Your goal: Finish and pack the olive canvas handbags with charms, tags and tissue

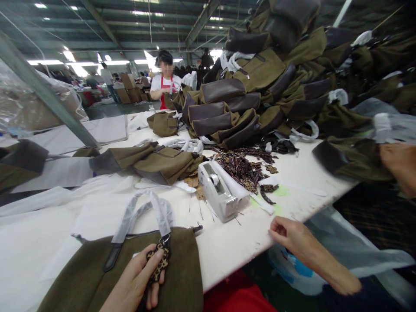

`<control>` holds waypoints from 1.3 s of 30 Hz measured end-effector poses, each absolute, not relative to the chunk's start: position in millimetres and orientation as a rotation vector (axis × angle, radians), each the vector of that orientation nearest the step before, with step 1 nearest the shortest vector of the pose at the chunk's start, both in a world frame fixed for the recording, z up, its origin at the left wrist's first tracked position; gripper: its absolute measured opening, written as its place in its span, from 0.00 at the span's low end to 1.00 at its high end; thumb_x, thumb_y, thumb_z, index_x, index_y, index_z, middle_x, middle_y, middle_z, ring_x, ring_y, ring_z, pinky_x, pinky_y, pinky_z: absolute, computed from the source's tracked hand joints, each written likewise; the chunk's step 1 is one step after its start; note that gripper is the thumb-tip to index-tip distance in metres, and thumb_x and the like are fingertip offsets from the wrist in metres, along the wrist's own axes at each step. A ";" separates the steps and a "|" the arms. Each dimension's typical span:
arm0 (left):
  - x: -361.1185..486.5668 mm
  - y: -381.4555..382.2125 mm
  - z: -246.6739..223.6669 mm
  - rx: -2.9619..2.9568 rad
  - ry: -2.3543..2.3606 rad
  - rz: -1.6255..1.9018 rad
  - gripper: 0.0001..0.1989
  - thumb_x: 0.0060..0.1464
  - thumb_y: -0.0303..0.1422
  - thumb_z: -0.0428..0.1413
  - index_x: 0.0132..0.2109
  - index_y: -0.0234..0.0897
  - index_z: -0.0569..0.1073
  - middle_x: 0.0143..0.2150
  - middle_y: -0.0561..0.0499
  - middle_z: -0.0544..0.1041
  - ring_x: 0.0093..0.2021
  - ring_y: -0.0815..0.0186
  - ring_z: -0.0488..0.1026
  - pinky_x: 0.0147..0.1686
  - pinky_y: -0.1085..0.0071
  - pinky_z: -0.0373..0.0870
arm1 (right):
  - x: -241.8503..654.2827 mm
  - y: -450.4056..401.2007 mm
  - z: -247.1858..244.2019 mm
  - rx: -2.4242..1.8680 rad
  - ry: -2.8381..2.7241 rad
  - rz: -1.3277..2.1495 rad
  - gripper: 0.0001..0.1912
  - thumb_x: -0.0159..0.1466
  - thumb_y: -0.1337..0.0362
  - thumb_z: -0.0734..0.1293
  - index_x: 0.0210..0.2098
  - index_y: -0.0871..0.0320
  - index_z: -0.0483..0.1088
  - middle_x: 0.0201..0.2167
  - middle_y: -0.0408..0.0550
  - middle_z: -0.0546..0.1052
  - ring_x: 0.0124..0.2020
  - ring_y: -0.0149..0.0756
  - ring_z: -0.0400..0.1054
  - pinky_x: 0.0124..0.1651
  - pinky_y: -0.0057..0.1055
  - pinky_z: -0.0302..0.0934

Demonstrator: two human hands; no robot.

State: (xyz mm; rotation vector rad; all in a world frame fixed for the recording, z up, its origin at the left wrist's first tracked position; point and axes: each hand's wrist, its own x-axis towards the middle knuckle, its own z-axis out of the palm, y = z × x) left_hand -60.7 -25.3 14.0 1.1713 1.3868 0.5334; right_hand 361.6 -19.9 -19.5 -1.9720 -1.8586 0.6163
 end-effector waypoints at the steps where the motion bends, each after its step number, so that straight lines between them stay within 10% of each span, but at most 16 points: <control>1: -60.9 -25.2 13.8 1.180 1.383 0.526 0.24 0.60 0.54 0.48 0.33 0.36 0.68 0.18 0.54 0.72 0.15 0.71 0.66 0.16 0.78 0.62 | 365.4 -28.0 -19.3 -1.961 -1.856 0.701 0.05 0.58 0.65 0.62 0.25 0.55 0.66 0.20 0.42 0.72 0.23 0.34 0.64 0.28 0.29 0.55; 16: -62.9 -26.1 9.8 1.206 1.398 0.495 0.25 0.60 0.56 0.45 0.32 0.38 0.67 0.15 0.55 0.68 0.15 0.70 0.65 0.17 0.78 0.62 | 359.8 -13.5 -3.6 -1.967 -2.002 0.374 0.06 0.65 0.60 0.62 0.35 0.54 0.69 0.32 0.46 0.74 0.33 0.38 0.69 0.38 0.32 0.59; 27: -62.2 -28.0 14.3 1.180 1.363 0.555 0.23 0.61 0.53 0.47 0.33 0.37 0.67 0.17 0.55 0.70 0.16 0.71 0.66 0.17 0.78 0.62 | 329.3 26.3 -3.6 -2.133 -2.089 0.475 0.07 0.58 0.72 0.62 0.25 0.57 0.66 0.25 0.46 0.74 0.28 0.35 0.67 0.31 0.29 0.53; 34: -63.0 -30.1 11.3 1.113 1.343 0.642 0.19 0.60 0.51 0.50 0.37 0.38 0.64 0.23 0.55 0.74 0.15 0.73 0.67 0.15 0.80 0.62 | 344.5 -20.2 0.5 -1.876 -1.568 1.324 0.12 0.62 0.55 0.64 0.30 0.57 0.66 0.14 0.38 0.67 0.14 0.28 0.57 0.18 0.24 0.47; 39: -61.3 -31.0 16.6 1.089 1.310 0.677 0.18 0.61 0.50 0.51 0.39 0.39 0.63 0.27 0.56 0.74 0.15 0.75 0.68 0.14 0.81 0.63 | 304.1 -37.2 7.2 -1.453 -1.370 1.686 0.18 0.62 0.50 0.68 0.31 0.58 0.66 0.25 0.44 0.74 0.21 0.27 0.65 0.21 0.21 0.55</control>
